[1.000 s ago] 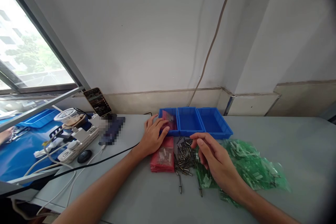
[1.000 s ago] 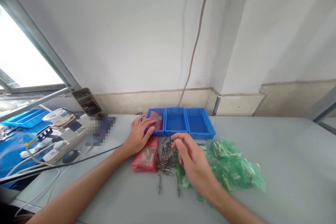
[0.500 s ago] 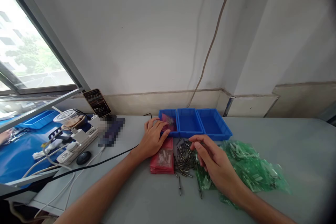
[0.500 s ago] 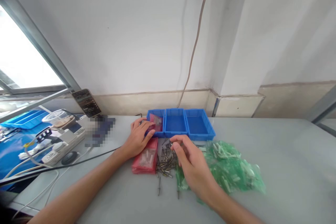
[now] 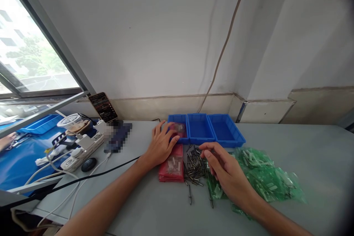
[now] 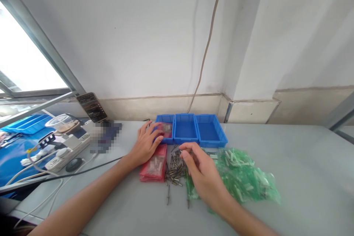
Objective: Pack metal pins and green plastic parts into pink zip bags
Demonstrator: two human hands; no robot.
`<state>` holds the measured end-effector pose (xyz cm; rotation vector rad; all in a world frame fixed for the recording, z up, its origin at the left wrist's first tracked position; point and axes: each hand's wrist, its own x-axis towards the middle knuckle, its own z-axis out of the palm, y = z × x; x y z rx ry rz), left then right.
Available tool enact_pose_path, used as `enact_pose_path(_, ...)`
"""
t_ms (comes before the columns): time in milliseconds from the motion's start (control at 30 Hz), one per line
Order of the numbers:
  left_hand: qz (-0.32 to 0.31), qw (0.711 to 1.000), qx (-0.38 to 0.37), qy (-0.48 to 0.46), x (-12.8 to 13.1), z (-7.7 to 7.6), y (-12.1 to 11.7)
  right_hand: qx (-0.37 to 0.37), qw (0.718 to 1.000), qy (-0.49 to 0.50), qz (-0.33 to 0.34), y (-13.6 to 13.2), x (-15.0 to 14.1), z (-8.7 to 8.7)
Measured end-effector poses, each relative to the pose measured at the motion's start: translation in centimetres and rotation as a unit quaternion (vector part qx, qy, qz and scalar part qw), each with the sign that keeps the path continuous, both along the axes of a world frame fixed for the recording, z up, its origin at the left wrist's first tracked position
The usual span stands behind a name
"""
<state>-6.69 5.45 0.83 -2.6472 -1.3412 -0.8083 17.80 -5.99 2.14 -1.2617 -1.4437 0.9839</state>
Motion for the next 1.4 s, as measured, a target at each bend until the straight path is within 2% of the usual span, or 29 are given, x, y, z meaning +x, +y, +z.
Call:
enact_pose_path(67,-0.002,1.0,-0.011,-0.003,0.0,-0.1,0.1,0.016,0.999,-0.04,0.001,-0.1,0.0,0.1)
enact_pose_path(200,-0.003,1.0,-0.01,-0.011,-0.1,-0.2,0.1,0.114,0.984,-0.135,0.035,-0.2,0.1,0.3)
enact_pose_path(400,-0.006,1.0,0.007,-0.007,-0.1,-0.2,-0.1,0.229,0.932,-0.266,0.087,-0.4,0.0,0.0)
enact_pose_path(533,-0.004,1.0,0.011,-0.003,-0.1,-0.5,0.0,0.224,0.906,-0.34,0.119,-0.6,-0.3,0.0)
enact_pose_path(667,-0.005,1.0,0.016,-0.003,0.0,-0.7,0.1,0.221,0.894,-0.363,0.142,-0.8,-0.4,0.3)
enact_pose_path(1167,0.008,0.999,0.037,-0.012,0.2,-0.5,-0.3,0.224,0.885,-0.381,0.146,-0.8,-0.2,0.3)
enact_pose_path(1400,0.015,0.997,0.037,-0.061,0.4,-0.2,-0.6,0.258,0.845,-0.416,0.215,-1.4,-0.5,0.7)
